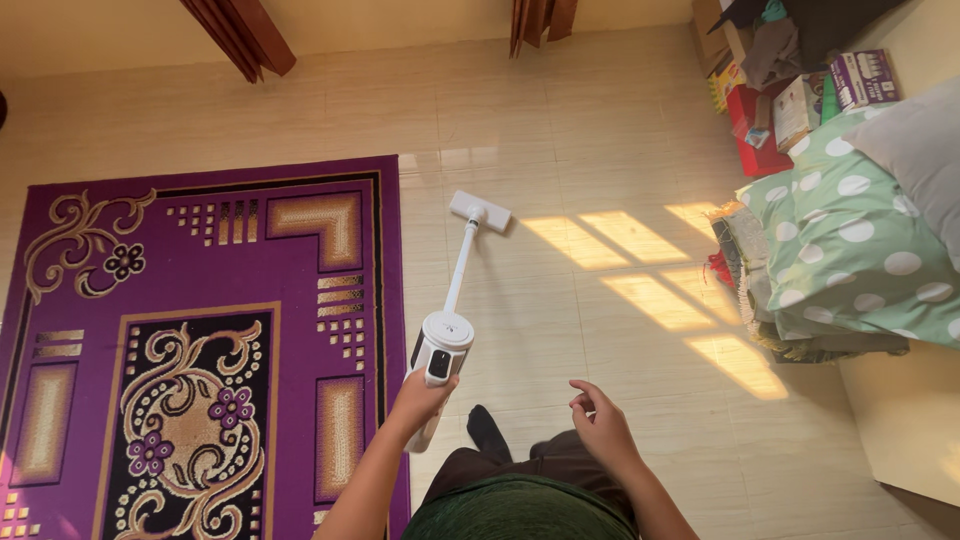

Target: The person uses a white cordless stick vacuum to clean a tiled floor in a bedroom. They move the vacuum back and forth across the floor, covering the area near a purple rug and a bed with green polka-dot bedding.

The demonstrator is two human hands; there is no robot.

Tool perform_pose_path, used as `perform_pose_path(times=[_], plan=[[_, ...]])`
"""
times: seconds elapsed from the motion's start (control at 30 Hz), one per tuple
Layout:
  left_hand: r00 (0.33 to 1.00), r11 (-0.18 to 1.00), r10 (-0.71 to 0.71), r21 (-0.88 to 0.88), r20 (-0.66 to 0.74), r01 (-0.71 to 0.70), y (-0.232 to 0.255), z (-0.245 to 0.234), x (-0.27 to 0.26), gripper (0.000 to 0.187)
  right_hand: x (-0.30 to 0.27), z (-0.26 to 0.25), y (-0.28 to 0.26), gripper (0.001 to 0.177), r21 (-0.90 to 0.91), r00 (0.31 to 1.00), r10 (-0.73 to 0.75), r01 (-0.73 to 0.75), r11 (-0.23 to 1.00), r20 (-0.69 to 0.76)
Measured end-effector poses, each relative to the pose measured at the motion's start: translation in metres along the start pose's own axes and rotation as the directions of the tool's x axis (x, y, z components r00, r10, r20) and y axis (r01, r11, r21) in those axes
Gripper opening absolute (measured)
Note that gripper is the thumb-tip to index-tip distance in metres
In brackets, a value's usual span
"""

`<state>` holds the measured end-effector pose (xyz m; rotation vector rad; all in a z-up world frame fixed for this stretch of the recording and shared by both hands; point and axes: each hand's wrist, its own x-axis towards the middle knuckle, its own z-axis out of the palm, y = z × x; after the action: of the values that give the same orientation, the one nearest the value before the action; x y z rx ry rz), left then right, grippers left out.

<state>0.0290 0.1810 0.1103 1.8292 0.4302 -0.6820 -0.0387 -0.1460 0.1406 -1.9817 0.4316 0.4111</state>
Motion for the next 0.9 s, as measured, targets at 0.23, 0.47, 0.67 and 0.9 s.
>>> perform_pose_path(times=[0.23,0.47,0.67,0.9], plan=[[0.994,0.981,-0.107,0.168,0.026,0.101,-0.014,-0.054,-0.079,0.033,0.022,0.022,-0.022,0.042,-0.035,0.995,-0.081,0.083,0.996,0.06],[0.993,0.974,-0.114,0.195,-0.019,0.115,0.011,-0.069,-0.116,0.036,0.043,0.028,-0.065,0.039,-0.094,0.987,-0.072,0.086,0.992,0.145],[0.984,0.985,-0.16,-0.079,-0.073,0.154,0.055,-0.045,-0.084,0.035,0.073,0.019,-0.072,0.037,-0.15,0.977,-0.051,0.082,0.985,0.206],[0.984,0.965,-0.079,-0.26,-0.157,0.037,0.09,0.011,0.003,0.037,0.128,-0.025,-0.069,0.035,-0.15,0.966,-0.113,0.15,0.977,0.232]])
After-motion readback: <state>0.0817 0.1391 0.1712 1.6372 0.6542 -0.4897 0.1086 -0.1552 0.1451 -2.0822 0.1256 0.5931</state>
